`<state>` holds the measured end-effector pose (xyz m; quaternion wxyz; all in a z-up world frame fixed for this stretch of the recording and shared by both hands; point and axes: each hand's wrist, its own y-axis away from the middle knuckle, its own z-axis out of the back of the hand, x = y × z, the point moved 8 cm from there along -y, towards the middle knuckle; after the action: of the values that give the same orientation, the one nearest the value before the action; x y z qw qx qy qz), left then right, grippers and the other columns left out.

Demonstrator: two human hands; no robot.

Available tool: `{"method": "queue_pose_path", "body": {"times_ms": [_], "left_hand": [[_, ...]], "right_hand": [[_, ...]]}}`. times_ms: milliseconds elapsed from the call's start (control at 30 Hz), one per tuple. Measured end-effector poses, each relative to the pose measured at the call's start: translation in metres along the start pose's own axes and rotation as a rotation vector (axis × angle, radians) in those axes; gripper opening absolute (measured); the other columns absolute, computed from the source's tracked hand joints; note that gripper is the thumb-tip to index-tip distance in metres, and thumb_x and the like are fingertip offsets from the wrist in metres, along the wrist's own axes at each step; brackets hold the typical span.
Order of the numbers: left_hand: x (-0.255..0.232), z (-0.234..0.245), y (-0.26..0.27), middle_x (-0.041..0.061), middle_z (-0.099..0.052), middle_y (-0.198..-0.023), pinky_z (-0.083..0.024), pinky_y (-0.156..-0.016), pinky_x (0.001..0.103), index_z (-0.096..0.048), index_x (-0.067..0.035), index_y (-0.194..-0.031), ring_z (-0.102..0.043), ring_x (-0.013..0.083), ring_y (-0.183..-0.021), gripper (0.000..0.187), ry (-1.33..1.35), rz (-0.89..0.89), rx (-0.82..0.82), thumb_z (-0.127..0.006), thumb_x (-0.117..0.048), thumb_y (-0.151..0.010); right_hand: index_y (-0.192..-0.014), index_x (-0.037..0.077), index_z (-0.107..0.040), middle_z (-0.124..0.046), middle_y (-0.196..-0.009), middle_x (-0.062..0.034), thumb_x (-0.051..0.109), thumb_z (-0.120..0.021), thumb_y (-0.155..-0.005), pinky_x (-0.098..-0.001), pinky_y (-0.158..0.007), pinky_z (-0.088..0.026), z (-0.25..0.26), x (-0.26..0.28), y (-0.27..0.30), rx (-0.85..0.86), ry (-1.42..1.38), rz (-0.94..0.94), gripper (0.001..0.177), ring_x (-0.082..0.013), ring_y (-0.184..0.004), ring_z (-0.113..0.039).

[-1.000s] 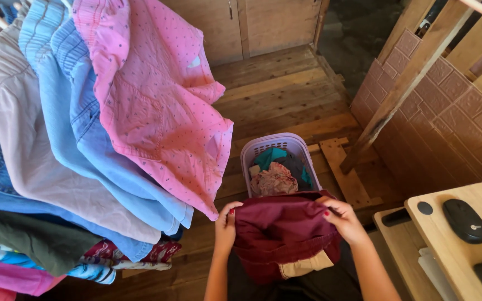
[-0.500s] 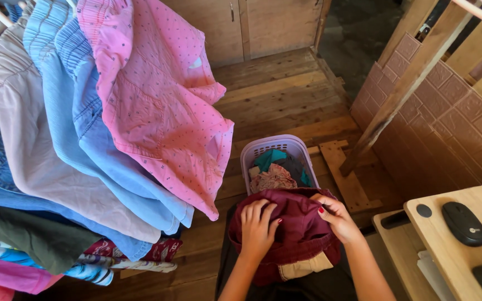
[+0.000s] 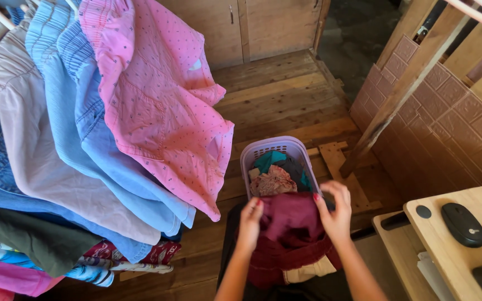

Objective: The person takes clothes from a laundry basket, places them on hangers, and hangs them on a nearby clothing rack. They handle a maroon top, a patterned dress, and a dark garment, arranging each on the rack.

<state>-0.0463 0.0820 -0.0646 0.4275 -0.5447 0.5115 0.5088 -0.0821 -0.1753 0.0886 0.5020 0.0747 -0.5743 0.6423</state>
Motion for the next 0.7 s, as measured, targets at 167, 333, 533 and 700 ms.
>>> {"method": "queue_pose_path", "body": {"times_ms": [167,333,533,700], "left_hand": [[-0.04,-0.011,0.008,0.005,-0.073,-0.098,-0.048,-0.081,0.026,-0.067,-0.009,-0.098,-0.067,0.0133,-0.088,0.012,0.573,0.151,0.011,-0.067,-0.021,-0.097],[-0.066,-0.019,0.016,-0.008,-0.042,-0.08,-0.03,-0.074,0.025,-0.048,-0.017,-0.08,-0.036,0.0059,-0.078,0.028,0.315,0.019,0.106,-0.06,-0.022,-0.105],[-0.146,-0.024,0.052,0.017,-0.057,-0.128,-0.04,-0.109,0.045,-0.057,-0.005,-0.129,-0.055,0.0335,-0.122,0.036,-0.472,-0.587,-0.197,-0.05,-0.03,-0.104],[-0.149,-0.064,0.092,0.017,-0.056,-0.129,-0.041,-0.1,0.054,-0.058,-0.007,-0.123,-0.054,0.0397,-0.117,0.071,-0.799,-0.899,-0.145,-0.064,-0.069,-0.089]], "right_hand": [[-0.117,0.013,-0.068,-0.063,-0.125,-0.0088,0.056,-0.081,-0.075,-0.0421,-0.098,-0.044,-0.032,0.004,0.04,0.305,0.105,0.197,0.062,-0.028,-0.116,-0.06],[-0.101,0.008,-0.067,-0.066,-0.108,-0.0066,0.019,-0.059,-0.099,-0.0403,-0.082,-0.042,-0.037,0.031,0.028,0.281,0.195,0.225,0.014,-0.0292,-0.095,-0.06],[-0.075,0.011,-0.057,-0.057,-0.072,0.0028,0.006,-0.057,-0.099,-0.0281,-0.067,-0.042,-0.03,-0.024,0.004,0.234,-0.221,-0.151,0.025,-0.011,-0.068,-0.052],[-0.09,0.003,-0.075,-0.073,-0.086,-0.0039,-0.005,-0.06,-0.096,-0.0301,-0.071,-0.053,-0.037,0.01,-0.028,0.277,-0.776,-0.472,0.018,-0.0146,-0.079,-0.066]]}}
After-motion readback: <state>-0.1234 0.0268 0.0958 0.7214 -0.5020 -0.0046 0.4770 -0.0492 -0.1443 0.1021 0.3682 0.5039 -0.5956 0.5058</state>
